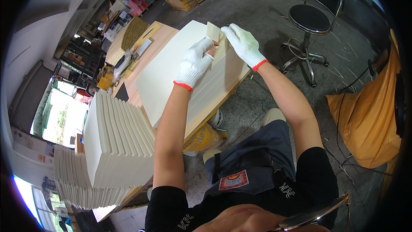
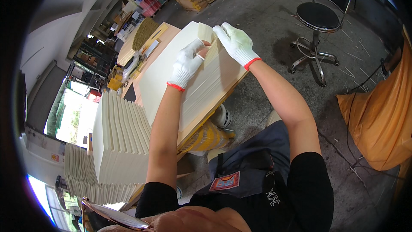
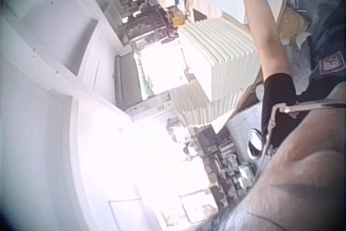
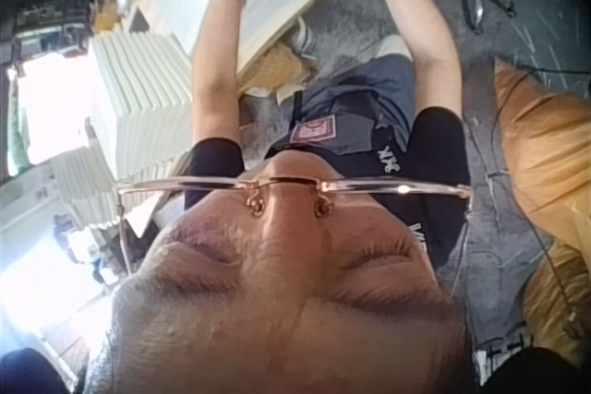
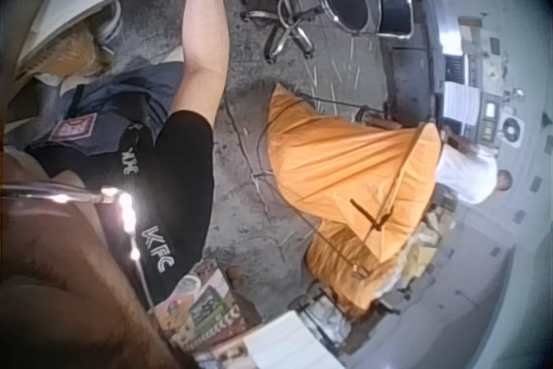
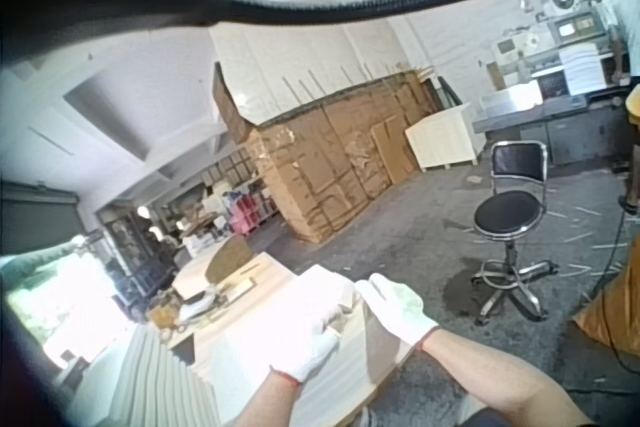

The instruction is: The person stacks large white paper sheets into a pile on a workbench and then places a thicker cover sheet on top of each stack.

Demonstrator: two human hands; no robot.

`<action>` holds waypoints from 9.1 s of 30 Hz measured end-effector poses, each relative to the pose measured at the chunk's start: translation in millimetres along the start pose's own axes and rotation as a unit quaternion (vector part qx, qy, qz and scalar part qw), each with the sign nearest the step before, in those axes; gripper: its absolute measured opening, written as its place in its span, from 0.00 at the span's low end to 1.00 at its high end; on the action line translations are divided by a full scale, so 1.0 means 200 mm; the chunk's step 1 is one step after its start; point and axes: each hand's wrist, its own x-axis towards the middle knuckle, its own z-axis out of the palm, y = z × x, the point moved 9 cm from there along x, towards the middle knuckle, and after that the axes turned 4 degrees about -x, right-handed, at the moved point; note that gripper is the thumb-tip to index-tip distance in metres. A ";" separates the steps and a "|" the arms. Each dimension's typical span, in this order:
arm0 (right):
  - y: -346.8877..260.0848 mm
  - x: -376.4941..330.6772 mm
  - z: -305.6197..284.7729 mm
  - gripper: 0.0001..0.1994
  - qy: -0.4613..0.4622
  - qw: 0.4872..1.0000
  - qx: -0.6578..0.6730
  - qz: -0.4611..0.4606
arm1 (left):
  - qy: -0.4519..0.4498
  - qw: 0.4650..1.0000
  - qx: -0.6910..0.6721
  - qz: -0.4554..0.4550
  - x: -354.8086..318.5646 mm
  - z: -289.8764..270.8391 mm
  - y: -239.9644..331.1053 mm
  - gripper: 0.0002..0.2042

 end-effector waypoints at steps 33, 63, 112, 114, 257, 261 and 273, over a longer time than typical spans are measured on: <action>-0.33 -0.38 0.16 0.29 -0.059 0.901 -0.271 -0.333 | 0.118 0.954 0.274 0.027 -0.20 -0.07 0.06 0.32; -1.05 -0.99 0.99 0.48 -0.279 0.809 -0.306 -0.418 | 0.541 0.803 0.146 -0.203 -1.14 -1.63 -0.50 0.12; -2.14 -0.89 1.23 0.30 -0.424 0.798 -0.118 -0.413 | 0.224 0.885 0.152 -0.378 -2.79 -1.90 -0.43 0.23; -2.17 -1.04 1.15 0.32 -0.344 0.755 -0.115 -0.546 | 0.247 0.889 0.151 -0.355 -2.77 -1.89 -0.44 0.25; 0.03 0.00 0.03 0.23 0.084 0.995 -0.002 -0.062 | -0.008 0.985 -0.167 -0.034 -0.02 0.03 -0.08 0.24; 0.04 0.01 0.04 0.24 0.079 0.995 -0.010 -0.058 | -0.010 0.993 -0.117 0.004 -0.01 0.02 -0.08 0.25; 0.01 0.00 0.03 0.26 0.034 0.998 -0.031 -0.032 | 0.021 0.998 -0.055 0.021 -0.02 0.00 -0.10 0.17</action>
